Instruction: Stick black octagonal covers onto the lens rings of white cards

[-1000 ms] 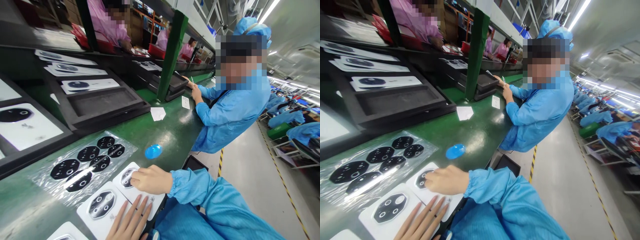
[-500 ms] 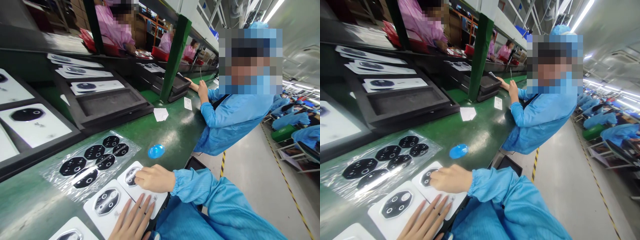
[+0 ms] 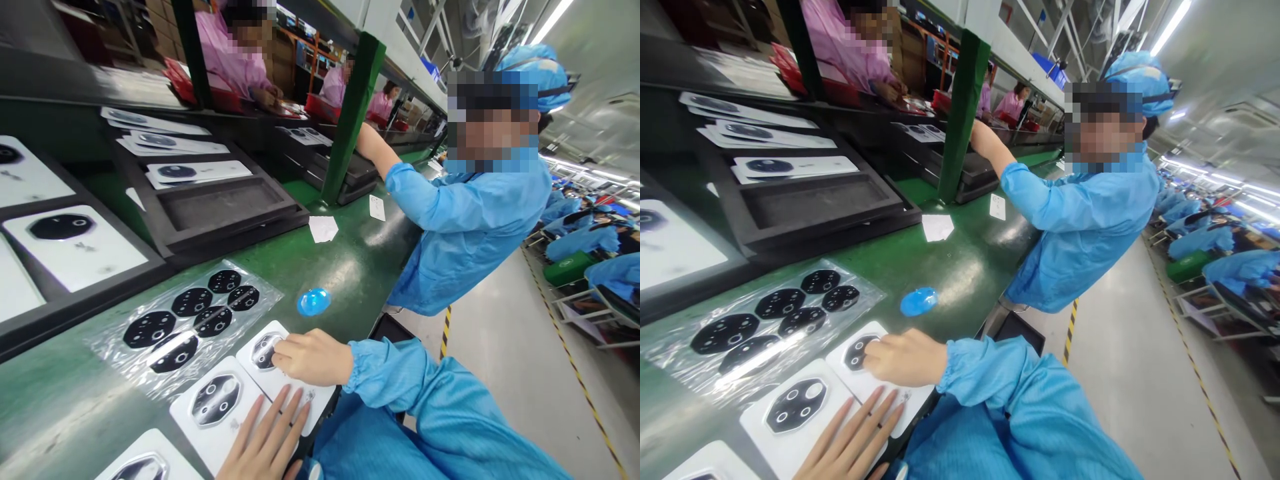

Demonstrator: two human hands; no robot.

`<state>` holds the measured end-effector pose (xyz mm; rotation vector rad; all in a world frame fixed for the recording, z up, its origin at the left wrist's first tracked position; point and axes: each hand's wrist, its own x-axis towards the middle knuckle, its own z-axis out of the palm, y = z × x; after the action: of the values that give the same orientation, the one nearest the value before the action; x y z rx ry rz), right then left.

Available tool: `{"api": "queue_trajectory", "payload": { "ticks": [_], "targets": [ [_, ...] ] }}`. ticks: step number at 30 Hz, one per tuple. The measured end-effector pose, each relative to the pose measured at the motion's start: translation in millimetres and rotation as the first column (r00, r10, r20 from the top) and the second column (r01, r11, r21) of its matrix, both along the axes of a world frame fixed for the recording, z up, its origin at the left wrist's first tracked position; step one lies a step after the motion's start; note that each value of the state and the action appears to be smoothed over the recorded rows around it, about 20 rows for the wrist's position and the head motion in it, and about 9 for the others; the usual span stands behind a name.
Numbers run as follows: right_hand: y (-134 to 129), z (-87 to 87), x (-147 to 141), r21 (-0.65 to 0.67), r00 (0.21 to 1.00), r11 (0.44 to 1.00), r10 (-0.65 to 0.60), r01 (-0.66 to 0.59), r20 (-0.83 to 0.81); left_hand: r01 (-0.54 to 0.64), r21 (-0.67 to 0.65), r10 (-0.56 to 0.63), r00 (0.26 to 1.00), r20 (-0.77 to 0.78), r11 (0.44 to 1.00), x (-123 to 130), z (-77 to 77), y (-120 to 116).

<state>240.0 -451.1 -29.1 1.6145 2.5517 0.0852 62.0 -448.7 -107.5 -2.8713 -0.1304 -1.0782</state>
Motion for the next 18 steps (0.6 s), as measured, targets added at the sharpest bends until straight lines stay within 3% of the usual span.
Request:
{"api": "queue_trajectory", "payload": {
  "ticks": [7, 12, 18],
  "targets": [
    [-1, -3.9, 2, 0.104, 0.999, 0.994, 0.029, -0.025, -0.039, 0.010, -0.013, -0.011, 0.999, -0.041, 1.000, 0, 21.7, -2],
    [-7, -6.8, 11, 0.213, 0.975, 0.976, 0.092, -0.048, -0.202, -0.060, -0.153, 0.029, 0.981, -0.193, 0.986, -5, 40.7, -9],
    [-4, -6.6, 9, 0.281, 0.887, 0.959, 0.096, 0.038, -0.451, -0.135, -0.312, 0.060, 0.969, -0.238, 0.941, -10, 32.4, -15]
  ]
}}
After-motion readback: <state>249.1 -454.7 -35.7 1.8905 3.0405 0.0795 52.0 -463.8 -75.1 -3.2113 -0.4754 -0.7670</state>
